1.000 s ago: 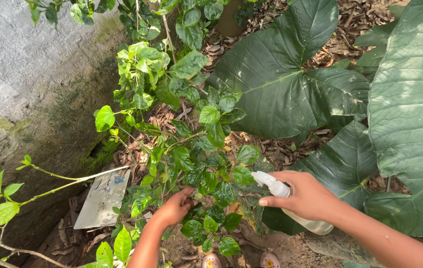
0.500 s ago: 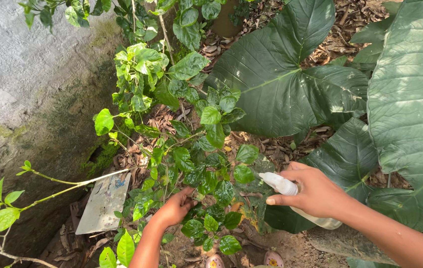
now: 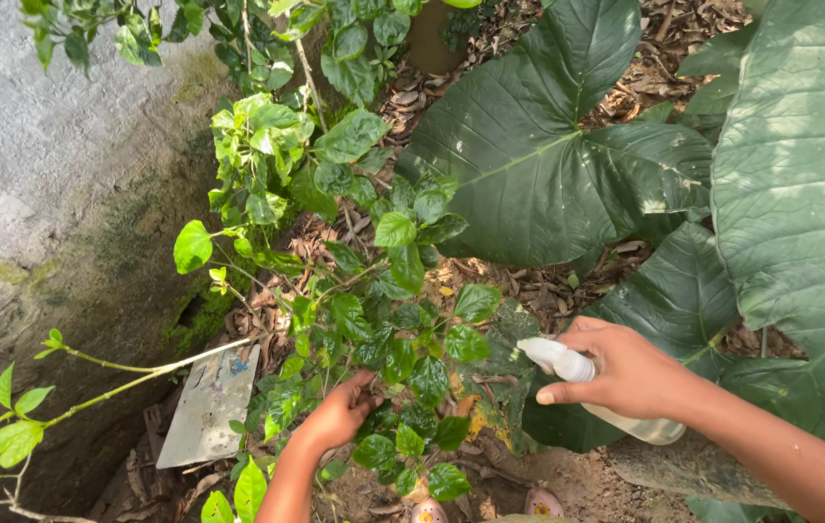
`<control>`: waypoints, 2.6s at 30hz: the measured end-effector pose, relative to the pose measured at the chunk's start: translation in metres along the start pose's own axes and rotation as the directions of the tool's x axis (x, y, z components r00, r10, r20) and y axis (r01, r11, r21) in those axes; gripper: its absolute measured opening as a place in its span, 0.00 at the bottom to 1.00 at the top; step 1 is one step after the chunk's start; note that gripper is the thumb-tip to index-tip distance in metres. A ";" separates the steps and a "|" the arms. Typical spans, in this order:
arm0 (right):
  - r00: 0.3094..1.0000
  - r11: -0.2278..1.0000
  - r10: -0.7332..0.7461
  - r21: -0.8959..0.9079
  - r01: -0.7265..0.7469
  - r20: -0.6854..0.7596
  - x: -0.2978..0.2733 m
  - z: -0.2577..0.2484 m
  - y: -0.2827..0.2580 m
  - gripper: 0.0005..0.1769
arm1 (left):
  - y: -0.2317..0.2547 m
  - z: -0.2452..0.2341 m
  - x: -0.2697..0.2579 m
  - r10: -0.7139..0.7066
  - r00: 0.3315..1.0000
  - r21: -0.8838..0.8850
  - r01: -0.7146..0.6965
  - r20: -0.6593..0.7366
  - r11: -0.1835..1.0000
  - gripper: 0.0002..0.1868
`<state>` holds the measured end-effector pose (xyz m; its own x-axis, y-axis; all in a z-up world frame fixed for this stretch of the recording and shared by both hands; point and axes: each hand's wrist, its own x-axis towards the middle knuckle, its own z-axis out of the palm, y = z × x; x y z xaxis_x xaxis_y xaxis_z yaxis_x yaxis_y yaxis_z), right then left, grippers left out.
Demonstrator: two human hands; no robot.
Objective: The person sprays a liquid onto the leaves of a plant using a spray bottle while holding the branches by hand.
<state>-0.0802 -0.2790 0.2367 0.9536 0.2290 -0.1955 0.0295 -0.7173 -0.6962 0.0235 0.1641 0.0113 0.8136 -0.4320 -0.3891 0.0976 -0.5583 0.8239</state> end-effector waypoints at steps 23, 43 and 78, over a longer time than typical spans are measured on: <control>0.988 0.991 0.132 0.020 -0.134 0.074 0.058 0.007 -0.002 0.30 | 0.015 -0.009 -0.026 -0.044 0.997 -0.034 0.042 -0.056 0.999 0.29; 0.972 0.850 0.047 0.503 -0.160 0.229 0.067 0.008 0.008 0.25 | 0.004 -0.015 -0.027 -0.110 0.991 0.033 0.113 -0.082 0.993 0.30; 0.945 0.782 0.218 0.536 -0.318 0.244 0.059 0.021 0.047 0.31 | -0.003 -0.018 -0.028 -0.092 0.993 -0.018 0.091 -0.073 0.996 0.32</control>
<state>-0.0289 -0.2849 0.1777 0.8347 0.2203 -0.5048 -0.4412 -0.2811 -0.8522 0.0108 0.1904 0.0269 0.8409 -0.3258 -0.4322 0.1815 -0.5824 0.7924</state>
